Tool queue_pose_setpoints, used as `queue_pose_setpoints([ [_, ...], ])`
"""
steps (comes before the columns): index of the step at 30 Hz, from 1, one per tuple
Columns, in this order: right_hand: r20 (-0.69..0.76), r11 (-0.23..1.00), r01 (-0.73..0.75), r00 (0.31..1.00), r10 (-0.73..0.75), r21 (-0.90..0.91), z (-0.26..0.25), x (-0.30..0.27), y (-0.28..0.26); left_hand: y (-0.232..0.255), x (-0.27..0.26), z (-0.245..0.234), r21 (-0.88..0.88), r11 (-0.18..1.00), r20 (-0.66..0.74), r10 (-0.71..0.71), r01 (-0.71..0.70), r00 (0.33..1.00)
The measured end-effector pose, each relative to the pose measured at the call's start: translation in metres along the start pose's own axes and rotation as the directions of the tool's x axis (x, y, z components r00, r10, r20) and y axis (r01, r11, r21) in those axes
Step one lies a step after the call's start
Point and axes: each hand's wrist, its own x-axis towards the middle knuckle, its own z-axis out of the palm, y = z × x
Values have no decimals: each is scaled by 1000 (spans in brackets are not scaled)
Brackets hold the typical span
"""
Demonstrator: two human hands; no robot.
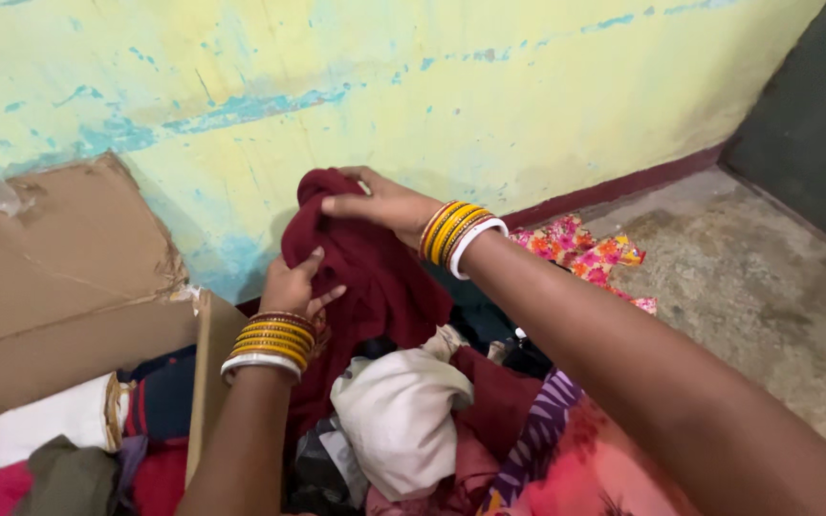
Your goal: The person picks up clothing items from a pile on the floor, folds a maroon garment and a blue garment, and places them into a cardboard box.
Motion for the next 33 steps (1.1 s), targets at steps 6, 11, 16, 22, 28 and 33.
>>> queue_pose_setpoints([
  [6, 219, 755, 230, 969, -116, -615, -4, -24, 5, 9, 6, 7, -350, 935, 88, 97, -61, 991],
  [11, 112, 573, 204, 975, -193, -793, -26, -33, 38, 16, 13, 18, -571, 813, 68, 190, -118, 979],
  [16, -226, 661, 0, 940, -256, -750, -31, -1, 70, 41, -24, 33, -250, 966, 212, 112, -57, 971],
  [22, -215, 980, 199, 957, -196, -10, 3, 16, 76, 17, -36, 42, -62, 995, 73, 80, -75, 994],
  [28, -179, 954, 212, 968, -176, 212, 5, 9, 42, -12, 5, -9, -144, 985, 46, 99, -92, 994],
  [33, -333, 533, -76, 852, -404, -842, 8, -16, -2, 21, -10, -44, 350, 884, -407, 442, -311, 799],
])
